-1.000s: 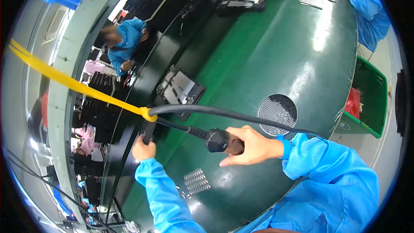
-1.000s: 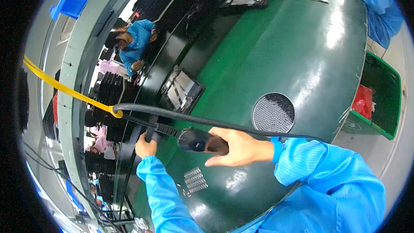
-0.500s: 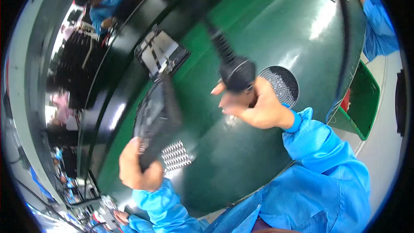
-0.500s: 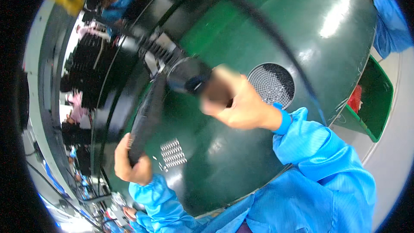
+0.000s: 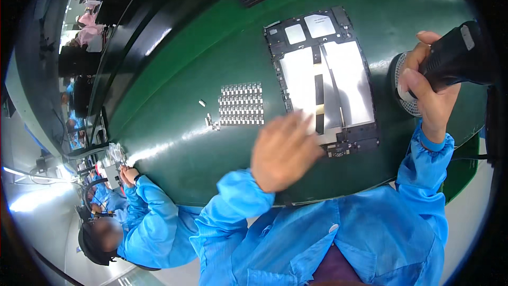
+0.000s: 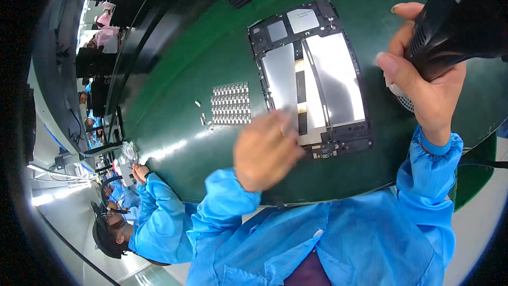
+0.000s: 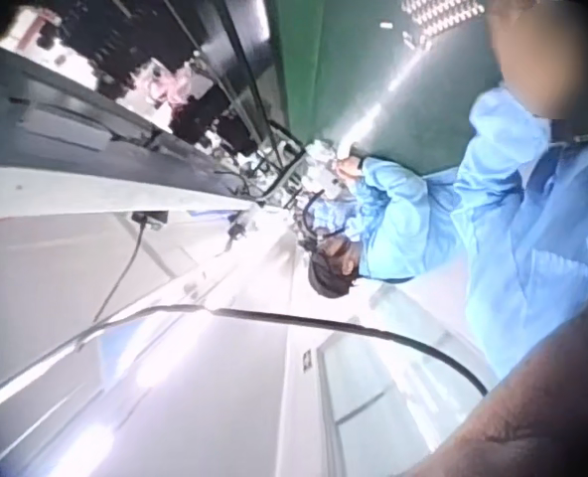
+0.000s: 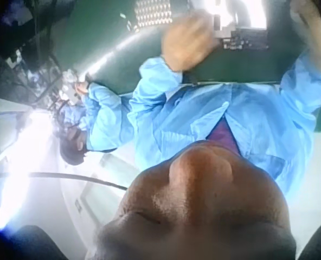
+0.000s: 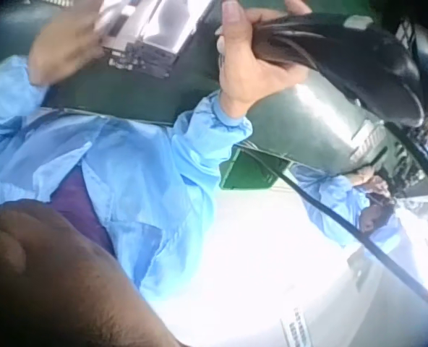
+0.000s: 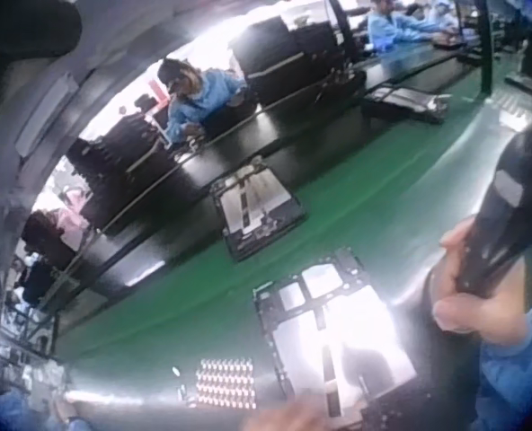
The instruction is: Repairing an electronic device tablet by applying heat to components and manipulating the frame on an assembly line.
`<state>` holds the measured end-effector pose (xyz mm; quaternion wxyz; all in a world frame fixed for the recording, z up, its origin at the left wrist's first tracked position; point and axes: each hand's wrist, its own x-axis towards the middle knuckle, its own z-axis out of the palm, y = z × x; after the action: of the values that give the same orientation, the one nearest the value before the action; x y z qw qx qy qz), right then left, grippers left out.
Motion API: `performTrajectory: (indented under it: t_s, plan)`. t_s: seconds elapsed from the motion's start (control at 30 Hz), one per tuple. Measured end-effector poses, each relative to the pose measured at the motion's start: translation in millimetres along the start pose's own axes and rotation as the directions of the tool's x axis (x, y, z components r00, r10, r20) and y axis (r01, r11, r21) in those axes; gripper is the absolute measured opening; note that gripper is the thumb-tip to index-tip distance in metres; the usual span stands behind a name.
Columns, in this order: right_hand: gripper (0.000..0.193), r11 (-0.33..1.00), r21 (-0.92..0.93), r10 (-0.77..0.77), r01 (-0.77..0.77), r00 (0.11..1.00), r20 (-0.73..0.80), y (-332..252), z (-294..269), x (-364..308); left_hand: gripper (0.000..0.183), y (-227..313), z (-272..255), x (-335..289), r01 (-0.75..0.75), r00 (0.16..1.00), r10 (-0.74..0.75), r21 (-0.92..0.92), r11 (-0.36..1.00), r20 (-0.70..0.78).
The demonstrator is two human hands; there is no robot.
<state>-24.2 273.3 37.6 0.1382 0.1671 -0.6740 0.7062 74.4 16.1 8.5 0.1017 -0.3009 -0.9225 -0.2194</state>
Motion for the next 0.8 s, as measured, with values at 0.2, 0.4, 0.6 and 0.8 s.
performTrajectory:
  t_s: [0.2, 0.4, 0.6, 0.8]
  plan:
    - [0.045, 0.999, -0.045, 0.018, -0.016, 0.999, 0.043, 1.3, 3.6, -3.5, 0.032, -107.7, -71.2, -2.7, 0.298, 0.955, -0.292, 0.202, 0.933, -0.062]
    - [0.046, 1.000, -0.010, 0.013, -0.012, 0.998, 0.058, -2.4, 4.1, -2.5, 0.036, -127.5, -78.3, 5.1, 0.630, 0.749, -0.628, 0.069, 0.774, 0.210]
    - [0.047, 0.999, -0.032, -0.021, 0.023, 0.997, 0.068, -1.5, 1.7, -2.3, 0.029, -138.7, -76.0, -0.3, 0.764, 0.622, -0.708, -0.059, 0.643, 0.336]
    - [0.047, 1.000, 0.015, 0.007, -0.008, 0.998, 0.062, 1.9, 3.1, -3.8, 0.020, -125.6, -66.4, -10.2, 0.744, 0.634, -0.726, -0.467, 0.478, 0.267]
